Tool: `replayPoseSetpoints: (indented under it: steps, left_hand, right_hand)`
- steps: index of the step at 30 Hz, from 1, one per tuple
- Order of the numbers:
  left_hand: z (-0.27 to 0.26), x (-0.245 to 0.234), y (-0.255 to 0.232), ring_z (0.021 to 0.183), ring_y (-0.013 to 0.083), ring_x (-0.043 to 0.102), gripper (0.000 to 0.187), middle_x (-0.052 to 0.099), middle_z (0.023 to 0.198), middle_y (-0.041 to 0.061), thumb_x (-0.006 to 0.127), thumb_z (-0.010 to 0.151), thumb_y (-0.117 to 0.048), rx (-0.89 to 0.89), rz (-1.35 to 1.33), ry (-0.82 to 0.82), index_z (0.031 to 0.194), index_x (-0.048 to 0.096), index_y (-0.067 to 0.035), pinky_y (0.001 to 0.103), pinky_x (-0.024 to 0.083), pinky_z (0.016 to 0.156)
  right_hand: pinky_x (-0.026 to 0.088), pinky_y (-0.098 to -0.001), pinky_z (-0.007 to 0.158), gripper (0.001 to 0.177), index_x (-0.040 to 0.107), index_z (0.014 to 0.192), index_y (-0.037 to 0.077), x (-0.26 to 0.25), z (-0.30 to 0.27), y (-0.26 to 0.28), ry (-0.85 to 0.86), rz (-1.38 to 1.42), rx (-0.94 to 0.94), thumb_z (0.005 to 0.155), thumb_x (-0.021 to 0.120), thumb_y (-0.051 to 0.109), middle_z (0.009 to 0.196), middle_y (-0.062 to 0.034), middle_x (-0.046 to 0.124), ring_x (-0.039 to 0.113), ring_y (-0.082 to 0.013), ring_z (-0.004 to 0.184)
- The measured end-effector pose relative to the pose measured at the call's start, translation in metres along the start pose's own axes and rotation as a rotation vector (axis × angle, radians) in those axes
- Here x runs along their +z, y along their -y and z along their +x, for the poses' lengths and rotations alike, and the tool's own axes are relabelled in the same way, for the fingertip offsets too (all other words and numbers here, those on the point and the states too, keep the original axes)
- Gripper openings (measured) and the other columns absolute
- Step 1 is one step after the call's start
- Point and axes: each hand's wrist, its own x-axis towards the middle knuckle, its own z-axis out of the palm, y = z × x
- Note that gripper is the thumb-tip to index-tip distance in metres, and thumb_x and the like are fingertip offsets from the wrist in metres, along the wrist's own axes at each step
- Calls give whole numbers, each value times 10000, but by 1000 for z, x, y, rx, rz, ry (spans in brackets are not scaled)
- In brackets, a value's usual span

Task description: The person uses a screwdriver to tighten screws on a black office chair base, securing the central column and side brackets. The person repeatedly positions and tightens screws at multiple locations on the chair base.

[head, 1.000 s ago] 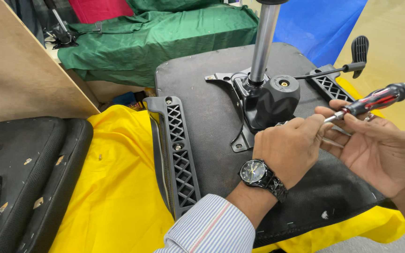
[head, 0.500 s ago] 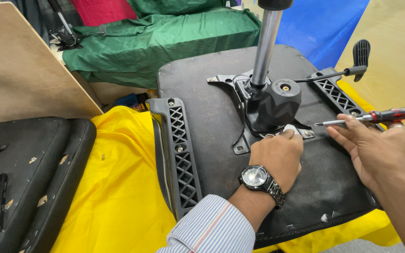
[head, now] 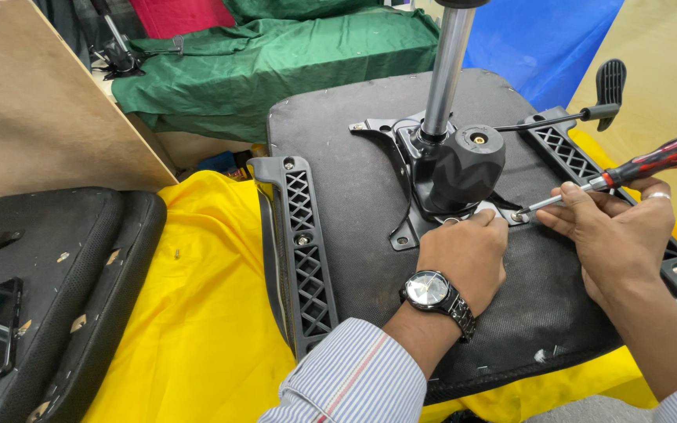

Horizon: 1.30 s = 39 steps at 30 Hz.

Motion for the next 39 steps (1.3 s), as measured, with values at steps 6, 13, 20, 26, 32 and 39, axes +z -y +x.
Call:
replayPoseSetpoints:
  steps: [6, 13, 20, 26, 32, 39]
  left_hand:
    - [0, 0, -2, 851, 290, 741, 126, 739, 1041, 73, 687, 822, -98, -19, 10, -19, 940, 710, -61, 402, 597, 731]
    - [1, -1, -1, 846, 292, 740, 98, 743, 1013, 66, 677, 835, -106, -35, -13, 2, 919, 715, -72, 407, 593, 741]
    - [1, -2, -1, 852, 303, 738, 114, 741, 1032, 71, 663, 838, -106, -37, -26, -20, 934, 713, -72, 420, 590, 743]
    - [1, -3, 0, 863, 305, 739, 110, 742, 1045, 75, 673, 834, -116, -34, -36, -3, 926, 712, -71, 428, 590, 750]
    - [0, -3, 0, 860, 313, 738, 116, 742, 1041, 82, 664, 833, -112, -43, -39, 1, 928, 712, -67, 431, 591, 749]
    - [2, -7, 0, 850, 331, 737, 103, 741, 1035, 103, 651, 853, -119, -41, -74, 9, 920, 697, -55, 446, 585, 747]
  right_hand:
    - [643, -398, 782, 479, 207, 1339, -59, 2, -7, 10, 54, -265, -183, 1105, 626, -63, 1057, -244, 662, 764, -304, 924]
    - [664, -354, 786, 459, 250, 1294, -68, 10, -11, 24, 135, -318, -245, 1093, 663, -46, 987, -246, 693, 760, -277, 889]
    - [630, -315, 698, 452, 347, 1277, -57, 19, -2, 57, 223, -550, -146, 997, 696, 6, 908, -194, 721, 758, -235, 821]
    - [604, -305, 651, 466, 358, 1262, -90, 25, -5, 60, 267, -603, -230, 965, 709, -14, 877, -184, 715, 757, -224, 810]
    - [608, -300, 652, 429, 408, 1278, -77, 27, 0, 50, 273, -572, -248, 967, 701, -31, 859, -184, 701, 739, -206, 787]
    - [595, -294, 676, 375, 455, 1241, -77, 22, 0, 40, 270, -545, -247, 978, 713, -3, 873, -183, 699, 733, -217, 814]
